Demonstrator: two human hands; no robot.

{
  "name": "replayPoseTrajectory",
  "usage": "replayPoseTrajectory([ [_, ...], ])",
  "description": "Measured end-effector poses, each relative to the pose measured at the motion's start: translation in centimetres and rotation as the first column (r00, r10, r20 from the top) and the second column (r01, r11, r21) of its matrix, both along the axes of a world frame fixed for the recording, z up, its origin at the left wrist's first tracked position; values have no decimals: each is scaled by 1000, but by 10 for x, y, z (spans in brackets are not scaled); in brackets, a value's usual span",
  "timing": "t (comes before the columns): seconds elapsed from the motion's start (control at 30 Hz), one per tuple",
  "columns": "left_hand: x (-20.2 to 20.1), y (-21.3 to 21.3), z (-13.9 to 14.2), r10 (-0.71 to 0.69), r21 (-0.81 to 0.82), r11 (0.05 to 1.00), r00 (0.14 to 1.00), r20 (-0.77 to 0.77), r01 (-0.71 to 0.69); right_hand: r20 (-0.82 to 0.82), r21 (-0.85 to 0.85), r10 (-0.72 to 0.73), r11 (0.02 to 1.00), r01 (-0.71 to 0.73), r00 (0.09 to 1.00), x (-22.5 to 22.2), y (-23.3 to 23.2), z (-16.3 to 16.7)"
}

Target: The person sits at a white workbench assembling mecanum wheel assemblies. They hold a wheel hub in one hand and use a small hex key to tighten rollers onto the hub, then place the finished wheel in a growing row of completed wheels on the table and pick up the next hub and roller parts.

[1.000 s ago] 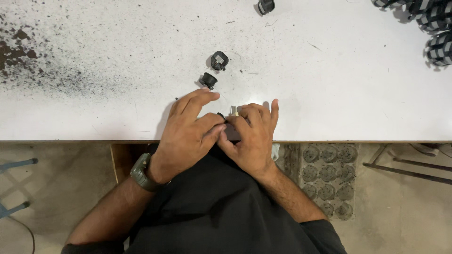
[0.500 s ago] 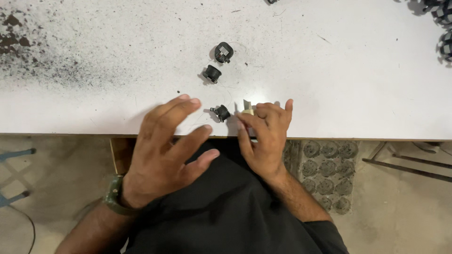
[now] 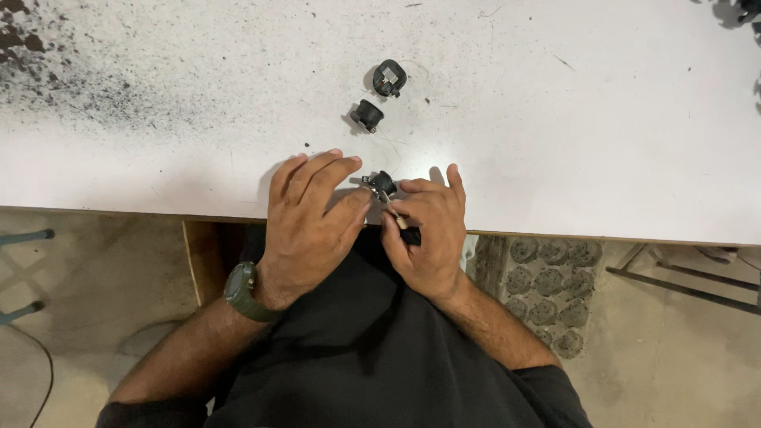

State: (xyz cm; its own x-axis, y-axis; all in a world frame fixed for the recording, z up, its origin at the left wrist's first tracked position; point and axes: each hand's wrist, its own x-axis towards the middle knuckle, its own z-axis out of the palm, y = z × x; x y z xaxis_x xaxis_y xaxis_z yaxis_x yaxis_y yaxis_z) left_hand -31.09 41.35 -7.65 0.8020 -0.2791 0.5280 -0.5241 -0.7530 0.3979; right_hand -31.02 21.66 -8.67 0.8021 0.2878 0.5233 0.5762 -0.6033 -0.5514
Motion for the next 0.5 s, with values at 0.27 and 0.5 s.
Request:
replayPoseTrajectory([
  [0.27,5,2,-7,-45,-58,997,998,38,47,-14,7,6,1000,-6,1000,-1,3,-5],
  [0.5,7,5,-8,-92,35,995,988,128,88,6,3,28,1000,-29,1000,2,3,-6],
])
